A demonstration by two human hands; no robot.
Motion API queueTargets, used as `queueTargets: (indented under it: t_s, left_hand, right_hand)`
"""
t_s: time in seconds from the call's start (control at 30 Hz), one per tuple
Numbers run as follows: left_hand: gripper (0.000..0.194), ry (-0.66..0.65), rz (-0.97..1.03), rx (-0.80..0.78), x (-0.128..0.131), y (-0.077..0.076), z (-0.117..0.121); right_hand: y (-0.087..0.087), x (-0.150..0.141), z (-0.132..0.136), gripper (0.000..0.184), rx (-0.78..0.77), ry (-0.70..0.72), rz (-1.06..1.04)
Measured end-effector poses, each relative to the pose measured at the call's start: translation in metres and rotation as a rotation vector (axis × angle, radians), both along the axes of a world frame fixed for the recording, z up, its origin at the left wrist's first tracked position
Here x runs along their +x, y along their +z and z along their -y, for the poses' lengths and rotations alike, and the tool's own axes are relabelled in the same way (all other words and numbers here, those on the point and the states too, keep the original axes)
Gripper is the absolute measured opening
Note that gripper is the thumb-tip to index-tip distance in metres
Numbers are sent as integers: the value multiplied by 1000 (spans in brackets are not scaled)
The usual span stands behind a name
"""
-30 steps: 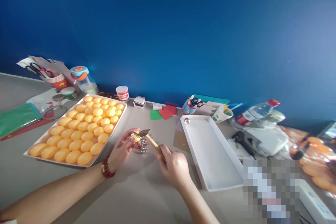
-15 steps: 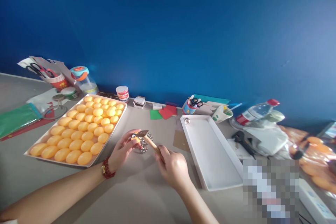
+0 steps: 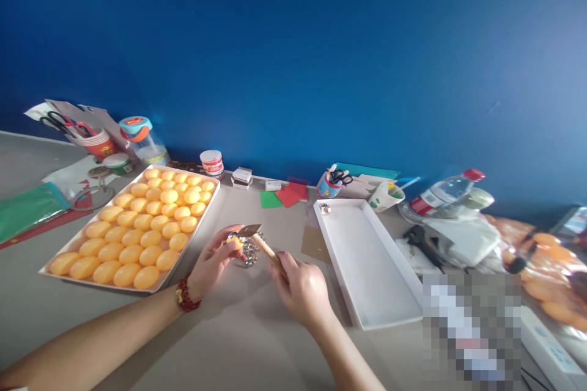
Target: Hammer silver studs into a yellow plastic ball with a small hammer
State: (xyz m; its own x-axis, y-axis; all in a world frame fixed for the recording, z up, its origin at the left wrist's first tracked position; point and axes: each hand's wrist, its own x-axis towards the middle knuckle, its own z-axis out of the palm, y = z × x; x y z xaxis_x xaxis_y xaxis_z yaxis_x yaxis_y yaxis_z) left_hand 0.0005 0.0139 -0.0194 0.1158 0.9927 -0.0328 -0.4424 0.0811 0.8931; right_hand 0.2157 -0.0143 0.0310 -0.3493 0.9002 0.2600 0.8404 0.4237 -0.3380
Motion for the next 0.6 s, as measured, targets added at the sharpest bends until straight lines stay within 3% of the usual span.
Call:
queueTargets:
  t_s: [0.6]
  left_hand:
    - [42, 22, -107, 98, 1, 9, 4]
  right_hand:
    - [0, 0, 1, 22, -35, -9, -3]
